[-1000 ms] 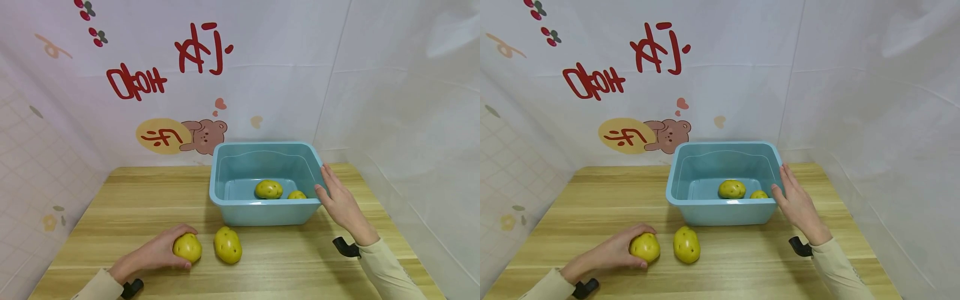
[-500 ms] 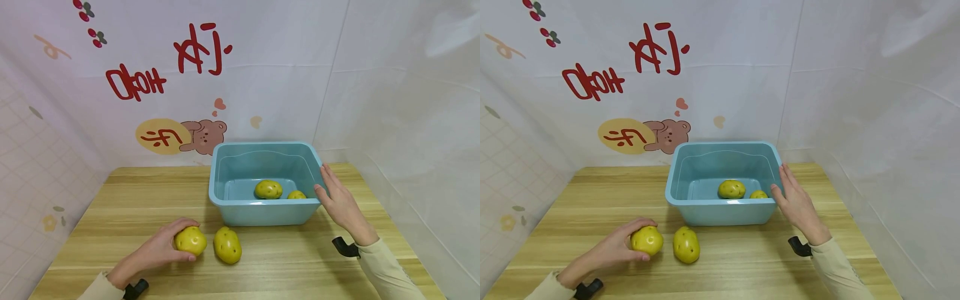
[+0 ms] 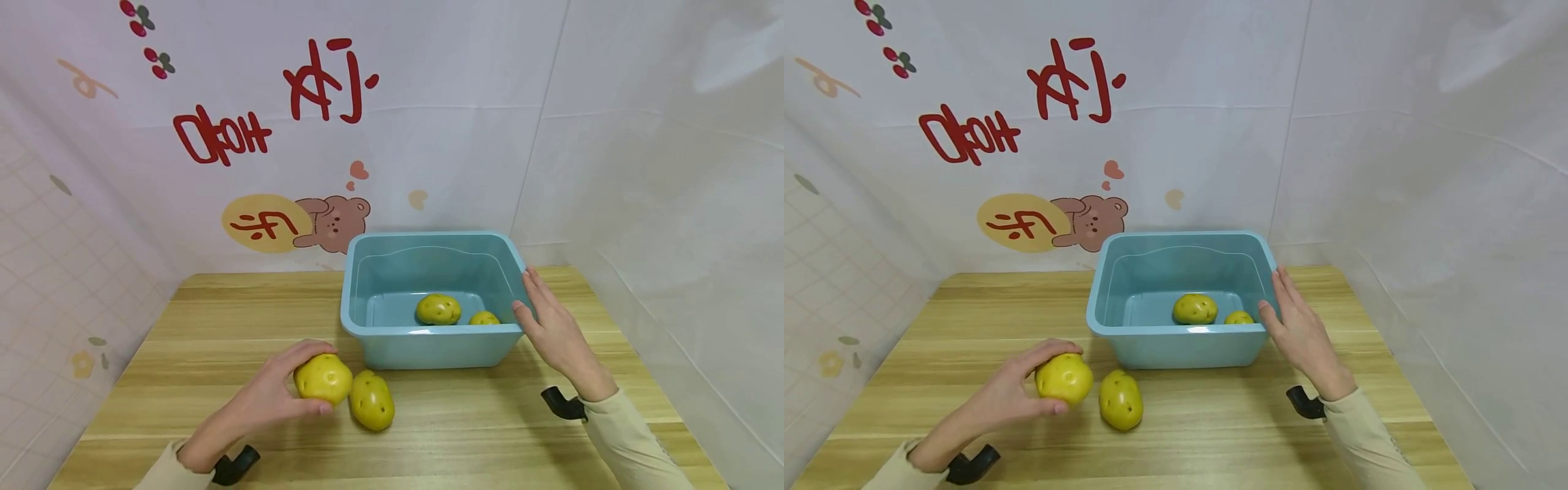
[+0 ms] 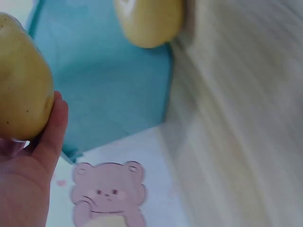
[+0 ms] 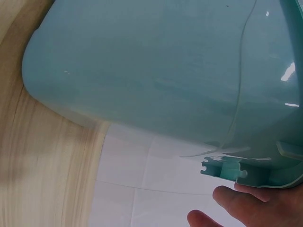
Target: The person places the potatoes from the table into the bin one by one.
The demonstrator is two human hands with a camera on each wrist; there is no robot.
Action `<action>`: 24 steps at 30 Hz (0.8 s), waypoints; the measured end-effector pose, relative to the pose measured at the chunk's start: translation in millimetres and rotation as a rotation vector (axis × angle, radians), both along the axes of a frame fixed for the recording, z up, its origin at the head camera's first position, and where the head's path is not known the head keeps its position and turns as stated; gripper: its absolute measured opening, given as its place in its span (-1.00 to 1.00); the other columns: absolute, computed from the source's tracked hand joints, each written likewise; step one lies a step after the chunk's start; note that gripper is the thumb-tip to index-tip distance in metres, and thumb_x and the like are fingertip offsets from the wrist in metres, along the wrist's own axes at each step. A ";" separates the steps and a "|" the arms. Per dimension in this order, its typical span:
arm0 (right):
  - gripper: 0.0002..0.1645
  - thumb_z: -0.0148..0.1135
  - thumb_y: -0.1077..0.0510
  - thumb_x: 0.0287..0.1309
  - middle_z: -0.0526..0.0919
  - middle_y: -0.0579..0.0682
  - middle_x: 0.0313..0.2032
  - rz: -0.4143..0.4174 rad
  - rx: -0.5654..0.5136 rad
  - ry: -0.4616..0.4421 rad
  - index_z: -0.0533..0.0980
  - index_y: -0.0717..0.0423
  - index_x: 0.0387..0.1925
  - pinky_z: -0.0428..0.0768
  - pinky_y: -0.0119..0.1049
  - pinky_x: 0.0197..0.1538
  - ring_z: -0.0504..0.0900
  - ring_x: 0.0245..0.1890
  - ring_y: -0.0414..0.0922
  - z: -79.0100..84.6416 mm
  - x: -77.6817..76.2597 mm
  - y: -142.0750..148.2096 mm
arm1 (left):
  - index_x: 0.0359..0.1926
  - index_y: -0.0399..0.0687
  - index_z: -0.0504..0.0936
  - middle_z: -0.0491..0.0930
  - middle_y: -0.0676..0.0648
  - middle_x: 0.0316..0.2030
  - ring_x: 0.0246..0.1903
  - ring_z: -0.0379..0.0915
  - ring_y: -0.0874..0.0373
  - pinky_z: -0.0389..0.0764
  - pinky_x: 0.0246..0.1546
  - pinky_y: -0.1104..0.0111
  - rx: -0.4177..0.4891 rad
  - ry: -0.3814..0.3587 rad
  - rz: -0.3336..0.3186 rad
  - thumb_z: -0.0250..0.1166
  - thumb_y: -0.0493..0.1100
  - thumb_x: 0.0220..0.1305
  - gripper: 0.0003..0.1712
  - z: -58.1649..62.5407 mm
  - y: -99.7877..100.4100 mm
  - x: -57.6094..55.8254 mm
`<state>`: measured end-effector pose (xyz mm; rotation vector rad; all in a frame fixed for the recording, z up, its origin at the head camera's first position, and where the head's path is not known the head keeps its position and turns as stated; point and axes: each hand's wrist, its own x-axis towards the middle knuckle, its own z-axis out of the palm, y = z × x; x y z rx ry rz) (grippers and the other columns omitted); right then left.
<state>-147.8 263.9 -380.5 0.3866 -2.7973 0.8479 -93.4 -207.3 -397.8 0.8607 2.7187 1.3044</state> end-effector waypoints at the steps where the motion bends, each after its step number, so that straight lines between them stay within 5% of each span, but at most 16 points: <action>1: -0.18 -0.13 -0.08 0.62 -0.10 0.21 0.63 0.000 -0.001 -0.002 -0.04 0.33 0.61 0.12 0.41 0.41 -0.01 0.56 0.34 0.1 -0.1 -0.1 | 0.28 0.30 0.56 0.59 0.14 0.17 0.02 0.55 0.19 0.64 0.00 0.20 0.000 0.018 -0.006 0.68 0.06 -0.01 -0.21 3.5 2.2 -0.2; 11: -0.17 -0.13 -0.09 0.62 -0.11 0.22 0.63 -0.003 -0.003 -0.013 -0.04 0.32 0.61 0.12 0.41 0.42 -0.01 0.56 0.35 0.7 0.1 0.1 | 0.30 0.10 0.57 0.59 0.08 0.20 0.06 0.56 0.15 0.66 0.04 0.17 0.078 0.120 -0.085 0.70 -0.01 -0.03 -0.16 39.2 33.8 -6.6; 24: -0.18 -0.13 -0.08 0.62 -0.12 0.21 0.63 0.001 -0.014 -0.013 -0.04 0.32 0.61 0.13 0.43 0.40 0.00 0.55 0.37 0.0 -0.5 -0.3 | 0.30 0.13 0.56 0.58 0.04 0.21 0.08 0.56 0.12 0.64 0.02 0.21 0.218 0.199 -0.150 0.69 -0.08 -0.03 -0.17 73.6 64.7 -24.2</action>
